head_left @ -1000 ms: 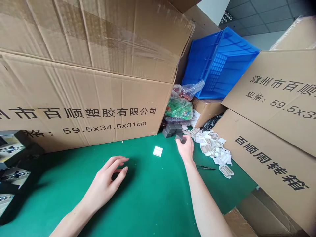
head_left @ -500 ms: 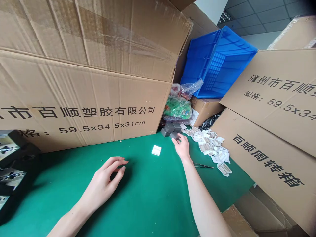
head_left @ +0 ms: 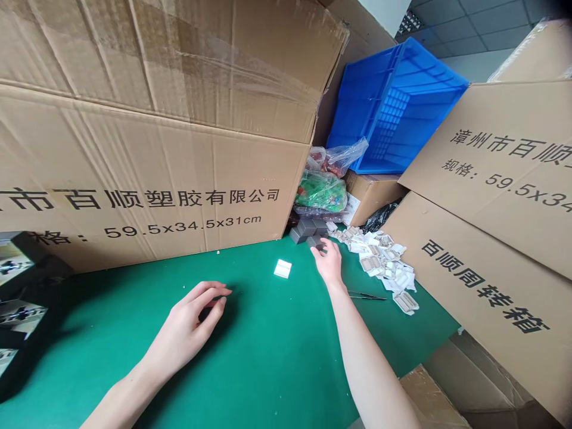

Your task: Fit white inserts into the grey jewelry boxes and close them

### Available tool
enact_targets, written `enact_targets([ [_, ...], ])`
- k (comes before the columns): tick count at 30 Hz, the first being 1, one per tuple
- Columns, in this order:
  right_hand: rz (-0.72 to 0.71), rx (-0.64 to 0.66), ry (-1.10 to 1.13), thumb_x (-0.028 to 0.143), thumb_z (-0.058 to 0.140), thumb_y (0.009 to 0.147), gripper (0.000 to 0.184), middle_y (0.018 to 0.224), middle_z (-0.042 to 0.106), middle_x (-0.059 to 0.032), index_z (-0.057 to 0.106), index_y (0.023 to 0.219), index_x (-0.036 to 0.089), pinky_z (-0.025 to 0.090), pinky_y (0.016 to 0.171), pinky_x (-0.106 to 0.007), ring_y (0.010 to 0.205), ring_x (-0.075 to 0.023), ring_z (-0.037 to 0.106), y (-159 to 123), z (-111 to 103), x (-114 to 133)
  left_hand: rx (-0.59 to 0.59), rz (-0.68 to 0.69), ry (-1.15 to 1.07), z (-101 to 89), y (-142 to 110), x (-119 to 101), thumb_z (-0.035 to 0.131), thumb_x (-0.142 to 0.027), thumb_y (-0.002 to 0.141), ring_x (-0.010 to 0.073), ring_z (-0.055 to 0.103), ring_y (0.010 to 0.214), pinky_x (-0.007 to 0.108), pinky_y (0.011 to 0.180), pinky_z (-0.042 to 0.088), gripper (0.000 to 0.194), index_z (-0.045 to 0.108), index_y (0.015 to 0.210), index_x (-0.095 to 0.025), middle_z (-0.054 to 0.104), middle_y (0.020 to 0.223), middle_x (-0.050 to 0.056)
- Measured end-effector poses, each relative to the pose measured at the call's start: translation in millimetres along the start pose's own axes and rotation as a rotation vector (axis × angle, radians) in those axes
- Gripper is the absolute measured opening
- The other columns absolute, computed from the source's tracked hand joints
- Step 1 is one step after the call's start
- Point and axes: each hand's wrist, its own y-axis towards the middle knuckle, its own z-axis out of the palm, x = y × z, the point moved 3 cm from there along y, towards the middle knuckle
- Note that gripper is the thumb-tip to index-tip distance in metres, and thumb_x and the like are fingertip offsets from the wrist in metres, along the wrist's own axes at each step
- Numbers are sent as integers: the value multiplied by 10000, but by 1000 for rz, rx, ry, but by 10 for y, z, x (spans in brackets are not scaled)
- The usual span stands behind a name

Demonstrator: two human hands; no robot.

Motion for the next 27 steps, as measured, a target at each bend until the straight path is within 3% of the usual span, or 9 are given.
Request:
enact_targets([
  [9,-36,-5,-49,490,613,846,512,1294,553,-163,601,1254,180,584,858,-430,981,-257,651,-3,14,-35,15,-12,-1,-9,15,-15,472,-463,969,211,685,951,239,637,558,325,715,1018,-254,660,1179,58],
  [15,-105,-74,-136,472,559,882,444,1344,516,-152,624,1218,190,491,995,-449,1187,-283,541,-29,-8,40,12,2,10,5,-15,-17,468,-440,971,213,687,928,244,619,546,310,704,1007,-243,671,1162,67],
  [18,-123,-103,-148,446,517,898,424,1302,542,-154,629,1211,182,466,1003,-448,1190,-284,529,-46,-19,79,6,20,39,21,-19,-14,450,-405,976,202,689,890,257,650,553,306,699,993,-227,683,1141,72],
  [20,-147,-128,-160,423,503,898,415,1270,562,-156,634,1200,171,464,992,-437,1169,-282,537,-54,-26,85,-3,55,70,-6,10,-83,435,-362,981,207,683,926,287,744,565,293,688,1008,-217,695,1125,79],
  [23,-218,-227,-238,379,472,903,389,1207,603,-156,649,1171,160,476,957,-428,1111,-277,565,-66,-42,72,-38,144,103,-106,7,-363,425,-314,985,207,684,926,337,824,562,286,691,1029,-218,727,1031,72],
  [25,-243,-281,-264,356,467,902,374,1174,621,-154,653,1159,158,486,939,-423,1083,-275,577,-74,-49,48,-109,145,74,-152,-183,-589,417,-311,988,199,696,864,349,790,583,297,695,1055,-232,741,977,65],
  [27,-261,-314,-270,339,466,900,360,1151,629,-151,654,1150,160,495,926,-418,1058,-271,586,-83,-55,26,-156,73,37,-98,-646,-721,437,-320,977,238,710,886,419,773,610,292,704,1088,-279,750,980,63],
])
